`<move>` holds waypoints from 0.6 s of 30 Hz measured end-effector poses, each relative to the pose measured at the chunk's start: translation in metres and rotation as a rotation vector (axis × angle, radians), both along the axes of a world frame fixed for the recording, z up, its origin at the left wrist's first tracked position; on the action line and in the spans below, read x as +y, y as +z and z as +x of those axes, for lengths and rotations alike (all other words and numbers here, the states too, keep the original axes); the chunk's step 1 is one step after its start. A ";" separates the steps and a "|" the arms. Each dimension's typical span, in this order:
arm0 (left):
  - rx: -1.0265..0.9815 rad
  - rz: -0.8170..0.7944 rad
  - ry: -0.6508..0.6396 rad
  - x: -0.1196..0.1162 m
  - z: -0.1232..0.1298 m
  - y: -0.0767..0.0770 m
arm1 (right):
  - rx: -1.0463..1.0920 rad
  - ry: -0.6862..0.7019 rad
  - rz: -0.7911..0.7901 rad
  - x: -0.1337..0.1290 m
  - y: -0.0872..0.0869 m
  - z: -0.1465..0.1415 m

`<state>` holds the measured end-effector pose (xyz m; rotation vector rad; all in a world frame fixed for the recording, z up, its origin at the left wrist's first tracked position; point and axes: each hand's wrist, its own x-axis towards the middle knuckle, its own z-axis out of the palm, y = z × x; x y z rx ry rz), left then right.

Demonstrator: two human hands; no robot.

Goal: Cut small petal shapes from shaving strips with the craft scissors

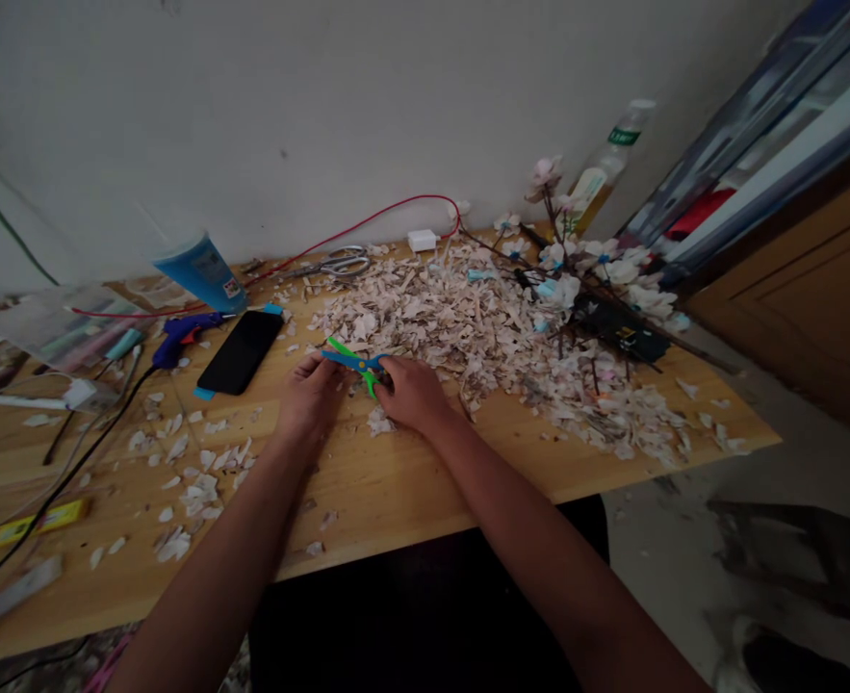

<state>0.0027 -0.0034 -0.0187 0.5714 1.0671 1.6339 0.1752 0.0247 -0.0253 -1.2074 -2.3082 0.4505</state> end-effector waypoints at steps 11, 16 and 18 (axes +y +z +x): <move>0.056 -0.010 -0.059 0.000 -0.007 0.009 | -0.004 0.002 -0.009 0.001 0.000 0.001; 0.167 -0.046 -0.127 -0.002 -0.020 0.016 | -0.005 0.006 0.004 0.001 0.000 0.002; 0.280 -0.064 -0.161 -0.002 -0.029 0.018 | -0.018 0.006 0.012 0.002 0.000 0.002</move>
